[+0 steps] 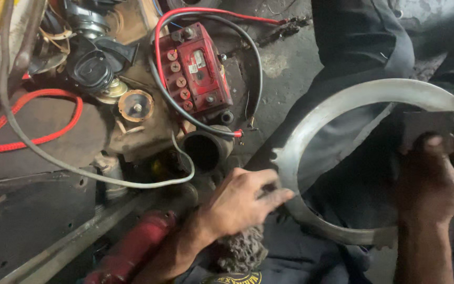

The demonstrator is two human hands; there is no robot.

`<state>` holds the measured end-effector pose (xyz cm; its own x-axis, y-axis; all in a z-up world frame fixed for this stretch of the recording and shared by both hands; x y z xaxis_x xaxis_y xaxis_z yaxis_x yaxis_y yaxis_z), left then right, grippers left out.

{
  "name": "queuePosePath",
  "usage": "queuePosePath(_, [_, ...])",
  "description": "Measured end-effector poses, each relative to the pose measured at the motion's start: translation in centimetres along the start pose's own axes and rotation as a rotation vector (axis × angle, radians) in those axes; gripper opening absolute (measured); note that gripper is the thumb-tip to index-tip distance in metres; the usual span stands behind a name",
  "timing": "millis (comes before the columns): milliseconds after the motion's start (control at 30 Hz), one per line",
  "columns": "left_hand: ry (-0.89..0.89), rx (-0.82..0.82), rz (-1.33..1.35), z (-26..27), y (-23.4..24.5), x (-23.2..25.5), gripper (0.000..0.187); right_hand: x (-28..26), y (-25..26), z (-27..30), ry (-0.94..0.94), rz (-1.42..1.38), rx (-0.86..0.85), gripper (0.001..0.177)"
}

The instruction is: The person scrubs a large circular metal part, likely a brake drum, using a small abrasive block. They hold the part with a rag in their left hand and rub the surface with the block in their right hand, rotating the part to clean different sections.

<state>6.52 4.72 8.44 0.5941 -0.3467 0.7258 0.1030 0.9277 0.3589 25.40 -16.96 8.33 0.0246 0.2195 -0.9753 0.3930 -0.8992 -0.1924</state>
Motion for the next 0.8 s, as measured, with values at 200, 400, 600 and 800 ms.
queuePosePath(200, [-0.552,-0.068,0.005,2.0,-2.7,4.9,0.047,-2.2,-3.1,-1.0,-0.243,-0.159,0.044,0.035])
queuePosePath(400, [-0.836,0.038,-0.093,2.6,1.9,4.3,0.058,-0.4,0.9,0.0,-0.232,-0.220,0.048,0.025])
queuePosePath(600, [-0.575,0.422,0.729,-0.7,14.5,-0.9,0.061,2.9,7.4,1.6,-0.244,-0.258,0.165,0.024])
queuePosePath(800, [-0.671,0.548,0.812,-5.8,24.2,-2.9,0.056,4.1,12.3,2.8,-0.263,-0.283,0.262,0.024])
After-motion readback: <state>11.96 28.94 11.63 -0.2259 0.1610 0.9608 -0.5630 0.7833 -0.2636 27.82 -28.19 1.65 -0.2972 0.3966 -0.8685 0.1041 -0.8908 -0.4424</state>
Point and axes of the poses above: each hand's wrist, its own z-axis away from the middle knuckle, its own y-axis out of the back of the hand, x = y × z, the point moved 7 cm from there along -z, towards the middle knuckle, and after that the axes turned 7 degrees about -z, right-handed, at the moved point
